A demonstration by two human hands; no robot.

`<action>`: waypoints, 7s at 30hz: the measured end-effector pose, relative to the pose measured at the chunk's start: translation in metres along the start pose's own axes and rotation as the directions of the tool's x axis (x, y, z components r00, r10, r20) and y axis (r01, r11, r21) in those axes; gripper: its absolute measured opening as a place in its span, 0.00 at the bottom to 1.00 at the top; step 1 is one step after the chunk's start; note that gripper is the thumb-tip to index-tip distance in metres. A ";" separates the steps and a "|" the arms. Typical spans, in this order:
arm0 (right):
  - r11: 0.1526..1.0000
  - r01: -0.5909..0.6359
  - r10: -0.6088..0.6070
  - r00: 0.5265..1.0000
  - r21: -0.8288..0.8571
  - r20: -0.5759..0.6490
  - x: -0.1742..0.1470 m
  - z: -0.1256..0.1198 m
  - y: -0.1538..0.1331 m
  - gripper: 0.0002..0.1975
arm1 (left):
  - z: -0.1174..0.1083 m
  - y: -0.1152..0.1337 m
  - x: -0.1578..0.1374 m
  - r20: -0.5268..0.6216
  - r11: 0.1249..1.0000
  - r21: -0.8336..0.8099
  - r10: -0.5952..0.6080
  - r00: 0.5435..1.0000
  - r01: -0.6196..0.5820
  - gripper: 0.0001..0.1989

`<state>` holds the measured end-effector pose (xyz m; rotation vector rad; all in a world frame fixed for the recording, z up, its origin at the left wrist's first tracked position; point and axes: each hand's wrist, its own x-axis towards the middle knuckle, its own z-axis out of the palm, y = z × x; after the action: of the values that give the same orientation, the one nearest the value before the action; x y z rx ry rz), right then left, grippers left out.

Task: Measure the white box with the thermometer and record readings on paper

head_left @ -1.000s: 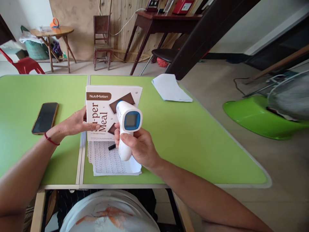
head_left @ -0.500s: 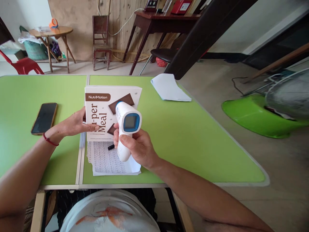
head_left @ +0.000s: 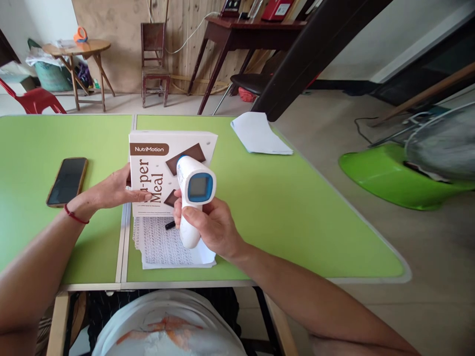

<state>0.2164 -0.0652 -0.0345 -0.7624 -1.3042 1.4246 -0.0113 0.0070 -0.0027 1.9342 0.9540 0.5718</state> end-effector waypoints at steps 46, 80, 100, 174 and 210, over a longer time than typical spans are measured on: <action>0.355 0.144 -0.037 0.989 -0.924 0.140 0.040 -0.116 -0.010 0.10 | 0.004 0.006 -0.011 -0.617 0.754 0.656 0.519 0.591 0.021 0.43; 0.750 0.148 -0.299 0.945 -0.644 -0.132 -0.011 -0.048 0.031 0.06 | 0.108 0.023 -0.022 0.399 0.357 0.807 0.258 0.880 -0.471 0.10; 0.668 0.232 -0.345 0.938 -0.707 -0.018 -0.010 -0.050 0.034 0.08 | 0.111 0.021 -0.021 0.400 0.344 0.814 0.250 0.882 -0.467 0.07; 0.696 0.132 -0.331 0.931 -0.706 -0.152 -0.010 -0.052 0.033 0.07 | 0.107 0.024 -0.021 0.382 0.366 0.811 0.260 0.887 -0.457 0.11; 0.657 0.186 -0.384 0.916 -0.730 -0.113 -0.009 -0.052 0.036 0.08 | 0.107 0.025 -0.021 0.387 0.371 0.815 0.224 0.895 -0.445 0.11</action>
<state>0.2578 -0.0535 -0.0817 -1.1374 -1.6877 0.4937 0.0608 -0.0721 -0.0356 3.1578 0.7490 -0.0141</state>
